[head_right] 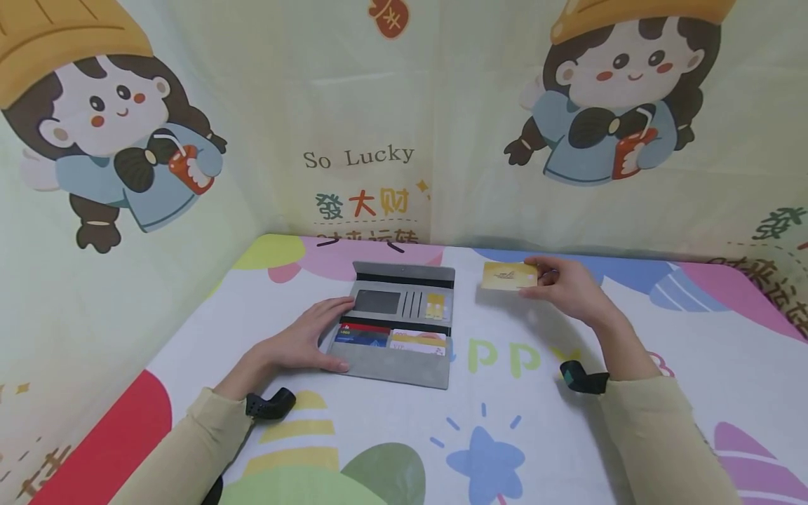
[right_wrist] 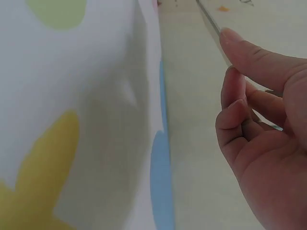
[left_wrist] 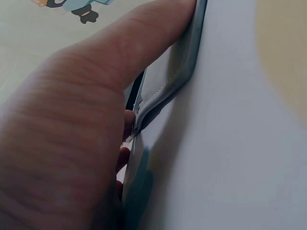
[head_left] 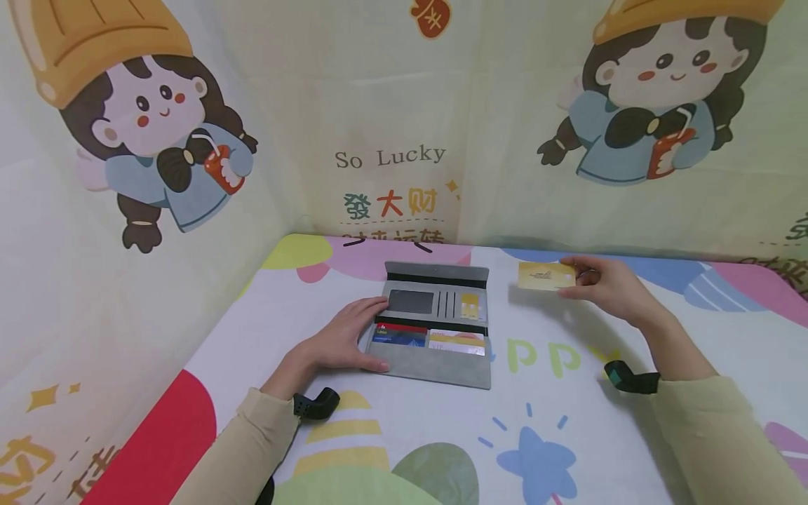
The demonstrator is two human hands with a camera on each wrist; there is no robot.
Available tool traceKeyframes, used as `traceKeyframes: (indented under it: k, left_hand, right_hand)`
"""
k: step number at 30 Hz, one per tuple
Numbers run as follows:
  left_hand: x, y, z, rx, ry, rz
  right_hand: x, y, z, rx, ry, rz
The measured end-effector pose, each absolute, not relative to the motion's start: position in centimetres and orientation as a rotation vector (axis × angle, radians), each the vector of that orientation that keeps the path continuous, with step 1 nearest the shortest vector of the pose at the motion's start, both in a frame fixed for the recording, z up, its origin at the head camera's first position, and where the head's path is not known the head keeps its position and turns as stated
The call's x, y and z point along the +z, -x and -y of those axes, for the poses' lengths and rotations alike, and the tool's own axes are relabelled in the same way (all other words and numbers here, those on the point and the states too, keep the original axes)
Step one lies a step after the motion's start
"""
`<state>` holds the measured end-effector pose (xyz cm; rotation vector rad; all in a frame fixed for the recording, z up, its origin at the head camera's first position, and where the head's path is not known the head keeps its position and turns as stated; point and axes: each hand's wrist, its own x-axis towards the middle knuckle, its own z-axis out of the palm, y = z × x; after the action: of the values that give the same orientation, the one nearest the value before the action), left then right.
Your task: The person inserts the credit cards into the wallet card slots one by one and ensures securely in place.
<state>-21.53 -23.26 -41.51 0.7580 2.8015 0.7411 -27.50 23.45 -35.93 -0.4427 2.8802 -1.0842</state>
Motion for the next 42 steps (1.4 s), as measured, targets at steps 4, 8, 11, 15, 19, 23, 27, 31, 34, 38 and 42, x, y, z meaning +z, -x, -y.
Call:
traceKeyframes:
  k: [4,8,11,15,19,23,27,31,34,38,42]
  left_hand:
    - [-41.4,21.5,23.2,0.739,-0.759,-2.805]
    - [-41.5,21.5,23.2,0.744,-0.758,-2.807]
    - [-41.6,21.6,23.2,0.744,-0.757,-2.807]
    - [-41.7,21.7,23.3,0.743,-0.767,-2.806]
    - [-41.7,21.7,23.3,0.744,-0.772,-2.805]
    - [-41.7,21.7,23.3,0.746,-0.760,-2.802]
    - [-41.5,21.6,23.2,0.753,-0.763,-2.797]
    - [-41.4,21.5,23.2,0.752,-0.768,-2.796]
    - [-41.5,21.6,23.2,0.745,-0.764,-2.801]
    - [-41.6,21.6,23.3,0.744,-0.758,-2.802]
    - [-41.6,21.7,23.2,0.750,-0.751,-2.798]
  right_hand:
    - [-35.7,27.4,-22.2,-1.122,0.458,-2.858]
    - [-35.5,27.5,-21.0,-1.150,0.464,-2.847]
    - [-35.4,27.5,-20.0,-1.197,0.484,-2.822]
    - [-35.4,27.5,-18.7,-1.254,0.536,-2.779]
    - [-35.4,27.6,-17.5,-1.270,0.581,-2.747]
    - [-35.7,27.9,-16.4,-1.272,0.597,-2.721]
    - [-36.2,28.1,-15.8,-1.234,0.597,-2.724]
    - [-36.7,28.2,-15.2,-1.196,0.586,-2.731]
    - [-36.9,28.2,-14.7,-1.192,0.601,-2.729]
    - [-37.2,28.1,-14.1,-1.171,0.640,-2.733]
    - [-37.4,28.0,-13.7,-1.146,0.658,-2.740]
